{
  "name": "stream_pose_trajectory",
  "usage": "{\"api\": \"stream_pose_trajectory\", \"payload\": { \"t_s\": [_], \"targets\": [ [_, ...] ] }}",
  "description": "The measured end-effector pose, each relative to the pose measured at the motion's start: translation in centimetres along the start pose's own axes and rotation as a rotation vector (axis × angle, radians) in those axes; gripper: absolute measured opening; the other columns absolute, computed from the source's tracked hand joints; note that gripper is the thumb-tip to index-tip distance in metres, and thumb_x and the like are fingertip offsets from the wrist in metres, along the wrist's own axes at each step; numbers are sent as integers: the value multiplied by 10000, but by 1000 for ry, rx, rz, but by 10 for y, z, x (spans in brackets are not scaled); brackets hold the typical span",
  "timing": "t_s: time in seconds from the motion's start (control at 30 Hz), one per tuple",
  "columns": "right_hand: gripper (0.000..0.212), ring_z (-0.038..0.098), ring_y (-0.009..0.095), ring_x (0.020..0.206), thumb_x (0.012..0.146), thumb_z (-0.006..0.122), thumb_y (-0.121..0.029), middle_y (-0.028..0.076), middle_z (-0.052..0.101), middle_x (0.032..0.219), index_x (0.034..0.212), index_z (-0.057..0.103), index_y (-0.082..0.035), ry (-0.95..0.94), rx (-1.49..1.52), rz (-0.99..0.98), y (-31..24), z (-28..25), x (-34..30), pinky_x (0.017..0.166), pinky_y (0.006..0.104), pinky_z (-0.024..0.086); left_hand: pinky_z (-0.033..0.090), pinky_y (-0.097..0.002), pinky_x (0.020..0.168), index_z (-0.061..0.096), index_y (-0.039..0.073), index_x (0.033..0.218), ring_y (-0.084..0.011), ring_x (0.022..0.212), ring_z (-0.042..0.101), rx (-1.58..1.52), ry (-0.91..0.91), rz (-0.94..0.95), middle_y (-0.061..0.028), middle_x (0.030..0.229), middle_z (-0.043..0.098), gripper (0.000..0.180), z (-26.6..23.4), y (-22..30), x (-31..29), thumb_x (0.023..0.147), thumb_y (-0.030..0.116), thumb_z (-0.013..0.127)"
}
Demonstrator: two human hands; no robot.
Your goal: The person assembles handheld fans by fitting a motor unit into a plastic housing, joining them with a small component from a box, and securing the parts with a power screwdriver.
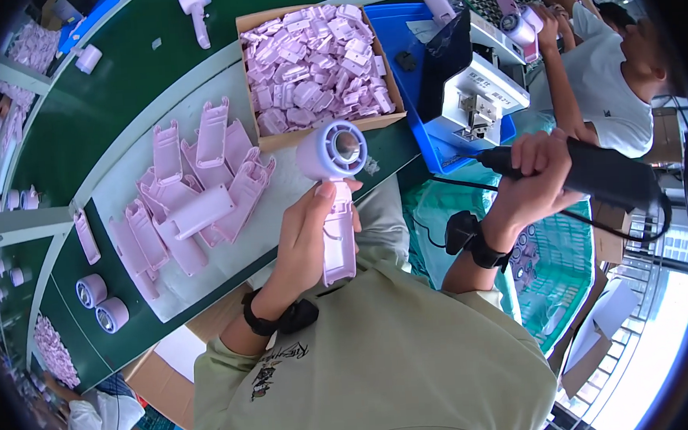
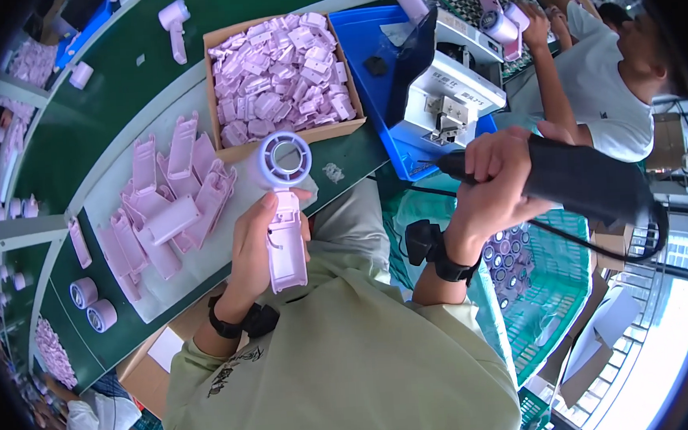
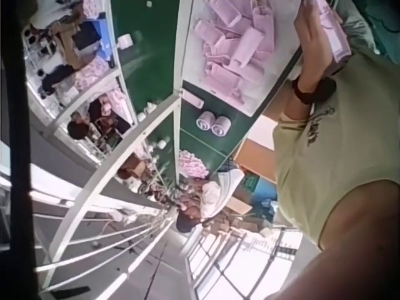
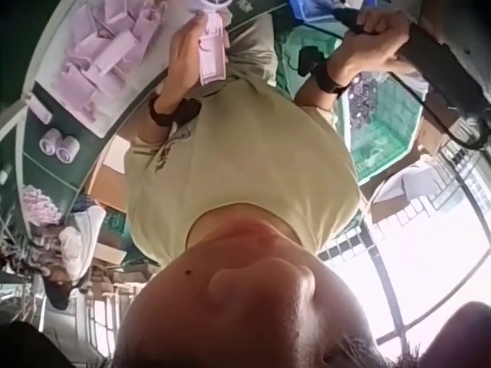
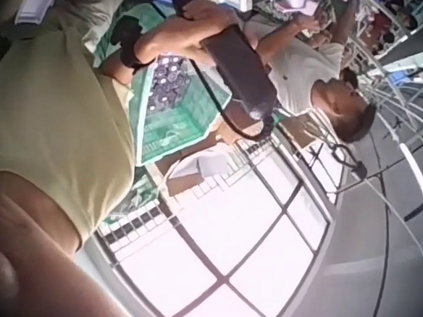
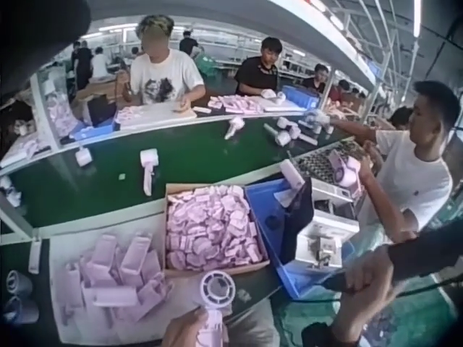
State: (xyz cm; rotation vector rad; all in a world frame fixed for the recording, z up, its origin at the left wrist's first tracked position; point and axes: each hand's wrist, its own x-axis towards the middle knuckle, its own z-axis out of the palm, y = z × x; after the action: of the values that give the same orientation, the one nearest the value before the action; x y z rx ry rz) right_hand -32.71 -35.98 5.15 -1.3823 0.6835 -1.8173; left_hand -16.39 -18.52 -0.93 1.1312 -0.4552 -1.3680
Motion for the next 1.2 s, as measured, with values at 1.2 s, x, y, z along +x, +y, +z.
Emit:
{"api": "stream_pose_trajectory", "payload": {
  "t_s": [1.2],
  "targets": [
    [291,345,117,361,893,430,-21,12,381,521,1149,421,-160,-385,654,182,-45,45,-54,355,271,364,465,-242,579,591,8,1177,-101,605,569,-54,-2,37,-47,746,596,535,21,-15,7,1033,452,330]
  ]
}}
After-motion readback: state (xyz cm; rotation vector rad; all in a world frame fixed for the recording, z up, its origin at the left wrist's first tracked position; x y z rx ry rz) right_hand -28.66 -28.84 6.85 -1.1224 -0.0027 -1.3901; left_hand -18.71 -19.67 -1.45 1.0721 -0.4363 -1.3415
